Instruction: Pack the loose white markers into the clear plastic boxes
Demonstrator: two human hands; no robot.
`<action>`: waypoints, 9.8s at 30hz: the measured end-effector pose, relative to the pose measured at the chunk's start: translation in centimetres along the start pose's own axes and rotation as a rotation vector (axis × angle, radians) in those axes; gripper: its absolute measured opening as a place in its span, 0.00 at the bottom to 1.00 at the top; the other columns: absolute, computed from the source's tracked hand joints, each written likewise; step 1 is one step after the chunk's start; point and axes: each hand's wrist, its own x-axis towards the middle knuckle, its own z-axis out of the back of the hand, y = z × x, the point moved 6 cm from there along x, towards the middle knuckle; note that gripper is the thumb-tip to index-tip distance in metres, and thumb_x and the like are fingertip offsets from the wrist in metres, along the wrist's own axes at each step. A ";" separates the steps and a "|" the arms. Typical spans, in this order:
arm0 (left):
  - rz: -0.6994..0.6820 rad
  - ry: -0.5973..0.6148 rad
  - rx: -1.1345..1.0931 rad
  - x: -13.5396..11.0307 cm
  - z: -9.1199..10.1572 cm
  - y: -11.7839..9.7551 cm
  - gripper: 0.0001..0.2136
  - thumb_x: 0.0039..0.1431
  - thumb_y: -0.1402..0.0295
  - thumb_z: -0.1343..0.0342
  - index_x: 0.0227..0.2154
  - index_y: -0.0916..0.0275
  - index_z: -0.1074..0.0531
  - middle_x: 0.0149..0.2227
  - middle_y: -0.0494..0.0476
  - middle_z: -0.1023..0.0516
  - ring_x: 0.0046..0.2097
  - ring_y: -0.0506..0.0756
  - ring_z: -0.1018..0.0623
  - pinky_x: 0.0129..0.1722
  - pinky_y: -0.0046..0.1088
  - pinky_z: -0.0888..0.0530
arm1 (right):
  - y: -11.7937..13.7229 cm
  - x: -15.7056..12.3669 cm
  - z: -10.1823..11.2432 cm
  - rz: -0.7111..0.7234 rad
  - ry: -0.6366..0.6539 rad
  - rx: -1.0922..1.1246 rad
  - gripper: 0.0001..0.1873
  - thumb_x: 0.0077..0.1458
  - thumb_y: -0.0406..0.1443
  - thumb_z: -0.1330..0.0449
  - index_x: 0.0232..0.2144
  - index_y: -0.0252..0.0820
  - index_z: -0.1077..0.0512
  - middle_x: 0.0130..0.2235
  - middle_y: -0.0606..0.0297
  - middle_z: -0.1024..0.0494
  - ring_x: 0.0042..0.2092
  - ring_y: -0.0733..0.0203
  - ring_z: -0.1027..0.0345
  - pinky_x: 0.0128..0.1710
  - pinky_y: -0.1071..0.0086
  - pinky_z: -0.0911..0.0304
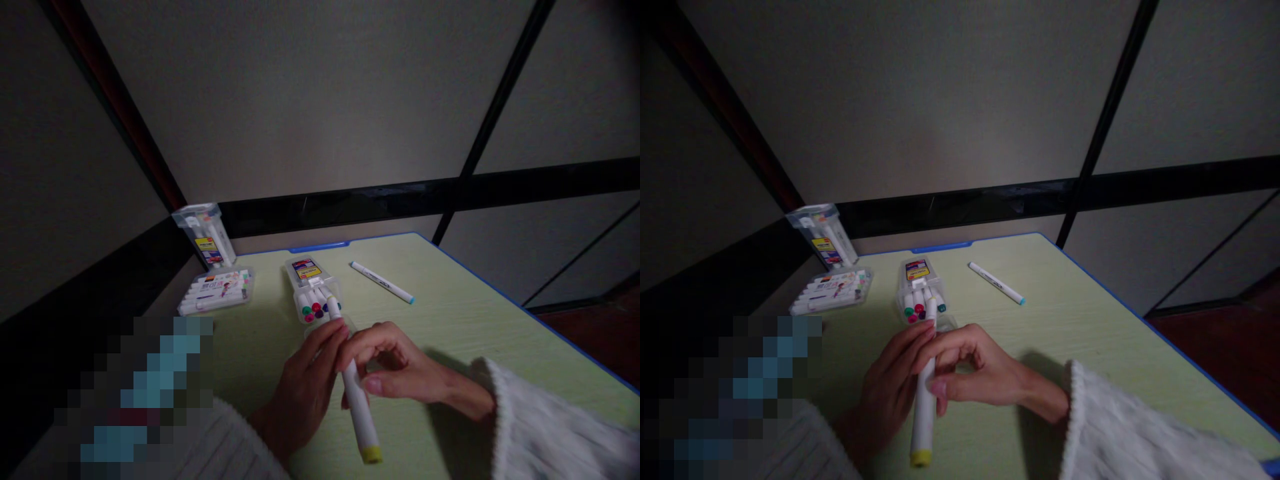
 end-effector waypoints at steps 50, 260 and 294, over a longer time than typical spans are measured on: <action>0.175 0.078 0.046 -0.2 -1.1 1.7 0.25 0.54 0.80 0.55 0.56 0.62 0.46 0.54 0.65 0.36 0.56 0.57 0.35 0.54 0.35 0.34 | 0.2 -0.4 1.5 0.185 -0.168 -0.367 0.20 0.45 0.42 0.39 0.40 0.36 0.31 0.27 0.63 0.26 0.27 0.65 0.34 0.26 0.71 0.38; -0.167 -0.029 0.056 0.1 1.0 -2.6 0.09 0.50 0.82 0.55 0.23 0.64 0.33 0.24 0.53 0.27 0.26 0.49 0.30 0.28 0.25 0.32 | -0.1 -2.4 14.2 -0.639 -0.631 -1.844 0.11 0.58 0.40 0.51 0.34 0.36 0.36 0.34 0.54 0.28 0.33 0.57 0.31 0.27 0.69 0.47; -0.112 -0.024 0.037 -0.3 0.7 -2.1 0.09 0.50 0.82 0.55 0.27 0.64 0.33 0.26 0.54 0.28 0.28 0.49 0.30 0.28 0.25 0.31 | 1.6 -1.6 12.1 -0.375 -0.710 -1.760 0.14 0.62 0.40 0.61 0.33 0.41 0.40 0.29 0.60 0.26 0.24 0.60 0.36 0.22 0.70 0.56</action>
